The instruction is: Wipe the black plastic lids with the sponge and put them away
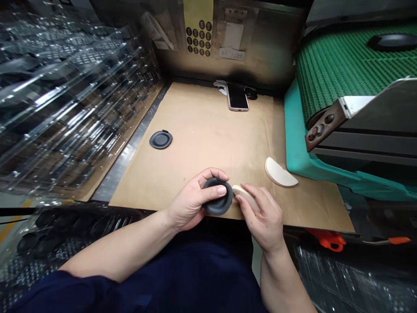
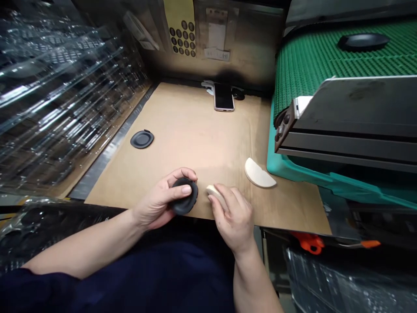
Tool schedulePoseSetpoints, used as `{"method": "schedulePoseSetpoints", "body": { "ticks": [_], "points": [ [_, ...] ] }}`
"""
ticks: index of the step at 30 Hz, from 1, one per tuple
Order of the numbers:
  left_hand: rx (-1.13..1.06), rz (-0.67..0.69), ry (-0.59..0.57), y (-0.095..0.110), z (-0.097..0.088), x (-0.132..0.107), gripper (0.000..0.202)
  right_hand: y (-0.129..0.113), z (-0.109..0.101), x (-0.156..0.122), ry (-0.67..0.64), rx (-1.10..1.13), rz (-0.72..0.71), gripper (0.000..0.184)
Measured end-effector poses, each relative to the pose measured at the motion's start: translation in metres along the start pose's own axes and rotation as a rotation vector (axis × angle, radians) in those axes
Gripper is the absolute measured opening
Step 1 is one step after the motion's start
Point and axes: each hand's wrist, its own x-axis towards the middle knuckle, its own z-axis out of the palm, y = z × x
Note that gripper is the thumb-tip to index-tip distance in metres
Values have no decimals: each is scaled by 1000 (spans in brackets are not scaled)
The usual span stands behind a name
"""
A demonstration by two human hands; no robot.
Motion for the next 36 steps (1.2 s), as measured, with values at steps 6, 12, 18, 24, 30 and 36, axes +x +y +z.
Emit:
{"method": "schedulePoseSetpoints", "body": {
  "ticks": [6, 12, 18, 24, 30, 36],
  "points": [
    [-124, -24, -140, -7, -11, 6, 18, -2, 0, 1, -13, -24, 2, 31],
    [-288, 20, -213, -5, -9, 12, 55, -1, -1, -2, -14, -59, -1, 35],
    [-359, -28, -252, -5, -12, 9, 55, -7, -1, 1, -68, -228, 7, 33],
    [-369, 2, -276, -4, -13, 7, 66, -35, -8, 2, 99, -100, 47, 17],
    [-387, -31, -327, -3, -15, 5, 80, -61, 3, 2, -39, -58, -170, 30],
    [-327, 26, -318, -1, -13, 4, 81, -68, 20, 2, -68, -91, -223, 31]
  ]
}}
